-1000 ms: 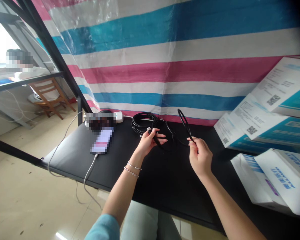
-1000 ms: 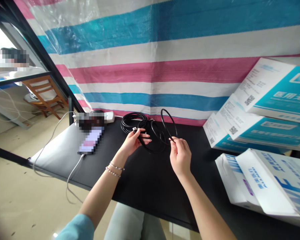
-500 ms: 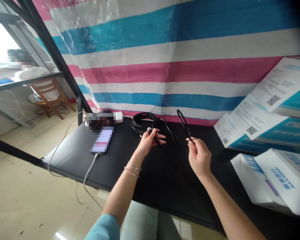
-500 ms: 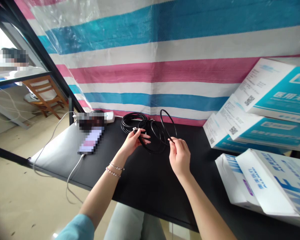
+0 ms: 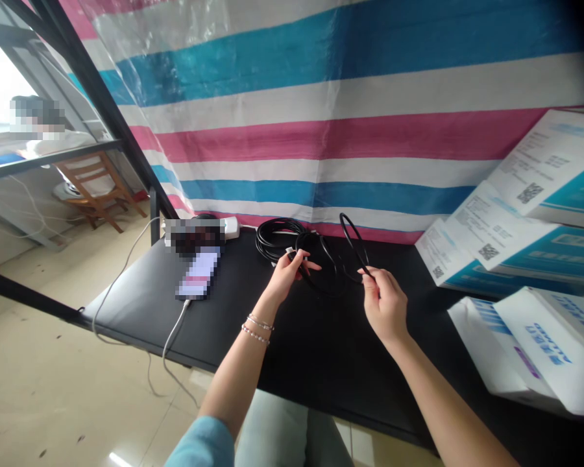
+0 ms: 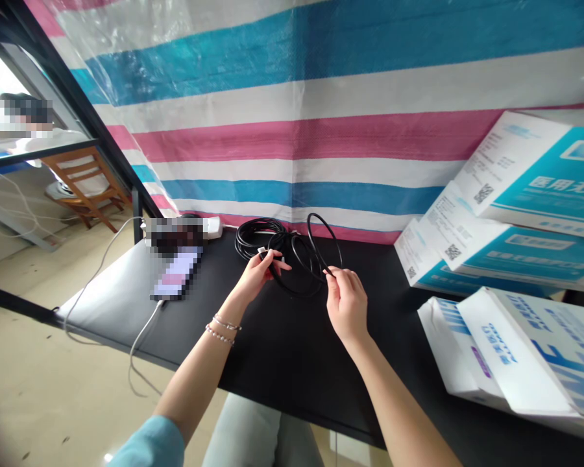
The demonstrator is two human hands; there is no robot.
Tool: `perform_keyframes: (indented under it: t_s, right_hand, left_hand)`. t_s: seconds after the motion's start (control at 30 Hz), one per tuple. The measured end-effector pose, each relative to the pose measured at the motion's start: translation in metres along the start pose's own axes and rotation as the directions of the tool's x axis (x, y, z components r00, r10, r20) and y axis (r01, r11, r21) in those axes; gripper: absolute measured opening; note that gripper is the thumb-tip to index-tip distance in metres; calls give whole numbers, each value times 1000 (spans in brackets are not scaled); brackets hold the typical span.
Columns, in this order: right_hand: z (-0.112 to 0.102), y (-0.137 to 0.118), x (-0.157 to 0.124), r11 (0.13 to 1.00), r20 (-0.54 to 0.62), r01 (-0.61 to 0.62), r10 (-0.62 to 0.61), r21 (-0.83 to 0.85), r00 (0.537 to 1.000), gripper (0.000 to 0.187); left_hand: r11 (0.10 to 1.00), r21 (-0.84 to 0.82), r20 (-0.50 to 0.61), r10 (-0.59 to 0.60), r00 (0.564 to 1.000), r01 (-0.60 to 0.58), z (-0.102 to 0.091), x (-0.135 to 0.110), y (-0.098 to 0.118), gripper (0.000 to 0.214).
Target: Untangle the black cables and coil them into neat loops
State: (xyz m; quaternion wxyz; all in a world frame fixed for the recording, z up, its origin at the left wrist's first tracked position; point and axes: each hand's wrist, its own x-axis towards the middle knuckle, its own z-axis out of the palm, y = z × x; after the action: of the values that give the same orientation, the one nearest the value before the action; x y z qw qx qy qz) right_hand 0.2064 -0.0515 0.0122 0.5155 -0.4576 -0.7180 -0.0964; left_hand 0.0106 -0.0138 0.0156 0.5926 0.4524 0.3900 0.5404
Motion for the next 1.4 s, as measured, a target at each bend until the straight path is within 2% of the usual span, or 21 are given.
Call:
perform_keyframes:
  t_s: [0.37,0.77,0.93,1.4]
  right_hand:
    - [1,0,0,1000,31,27,-27,8,999,13]
    - [3,0,-2,998,73,51,-53,25,996,14]
    - [3,1,-2,999,73,40,-42,24,996,15]
    - [3,1,-3,999,79,39,-41,21,996,15]
  left_hand:
    - [999,-28,28,-18,999,18,4,-2,6,33]
    - [990,-93,140,-90,986,104,2,-4,7,33]
    - [985,-103,147,-123,982,139,2,-6,9,33]
    - [987,-86,134,-125,983,137,3,-7,9,35]
